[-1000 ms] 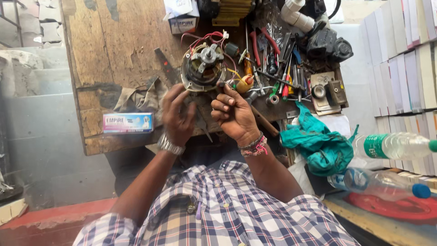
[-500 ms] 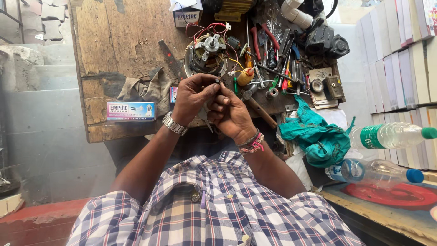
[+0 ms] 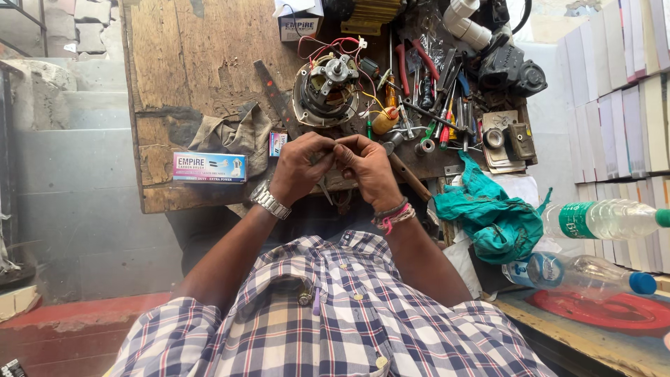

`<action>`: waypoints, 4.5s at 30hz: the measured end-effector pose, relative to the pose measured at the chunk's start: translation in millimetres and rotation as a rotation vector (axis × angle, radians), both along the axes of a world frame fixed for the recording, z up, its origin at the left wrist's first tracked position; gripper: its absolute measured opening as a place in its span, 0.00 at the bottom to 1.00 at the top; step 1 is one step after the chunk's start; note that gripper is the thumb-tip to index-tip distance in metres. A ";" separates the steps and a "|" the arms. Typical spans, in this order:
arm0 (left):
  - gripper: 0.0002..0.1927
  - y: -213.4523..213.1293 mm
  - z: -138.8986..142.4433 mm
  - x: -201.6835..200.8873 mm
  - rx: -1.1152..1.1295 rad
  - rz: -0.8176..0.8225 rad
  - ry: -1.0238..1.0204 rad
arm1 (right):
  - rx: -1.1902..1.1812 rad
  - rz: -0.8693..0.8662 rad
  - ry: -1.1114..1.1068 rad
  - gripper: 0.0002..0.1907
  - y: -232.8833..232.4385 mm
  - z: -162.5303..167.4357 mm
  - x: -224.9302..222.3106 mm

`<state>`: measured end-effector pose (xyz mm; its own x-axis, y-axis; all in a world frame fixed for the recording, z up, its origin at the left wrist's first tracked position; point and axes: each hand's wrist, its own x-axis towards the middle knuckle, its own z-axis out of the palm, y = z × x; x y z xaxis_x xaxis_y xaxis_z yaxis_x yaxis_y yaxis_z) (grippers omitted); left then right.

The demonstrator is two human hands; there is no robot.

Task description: The person works on a disassembled electrical motor on a cluttered wooden table. They manipulate internal components, then install a fan-like impeller onto the shaft and tap it into place with a hammer. The person also handles a small box and a cloth during the process.

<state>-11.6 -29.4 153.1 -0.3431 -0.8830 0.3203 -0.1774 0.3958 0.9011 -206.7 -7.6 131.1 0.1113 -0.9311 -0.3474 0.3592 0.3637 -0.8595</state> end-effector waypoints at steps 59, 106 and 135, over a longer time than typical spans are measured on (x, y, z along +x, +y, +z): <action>0.06 -94.4 -44.8 3.3 -0.236 0.395 -0.356 | -0.950 -0.016 1.486 0.24 -85.0 26.0 22.4; 0.38 -93.3 -85.0 12.1 0.260 0.254 -0.313 | -0.871 -0.077 1.338 0.28 -90.8 22.2 22.5; 0.18 -113.7 -16.0 -4.9 -0.601 -0.026 -0.468 | -0.897 -0.319 1.228 0.17 -51.2 -31.0 -5.3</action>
<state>-16.5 -143.1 137.1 -0.5794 -0.5925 0.5597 -0.4718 0.8037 0.3625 -212.0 -58.7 100.1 -0.0504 -0.8053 0.5907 -0.7441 -0.3642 -0.5601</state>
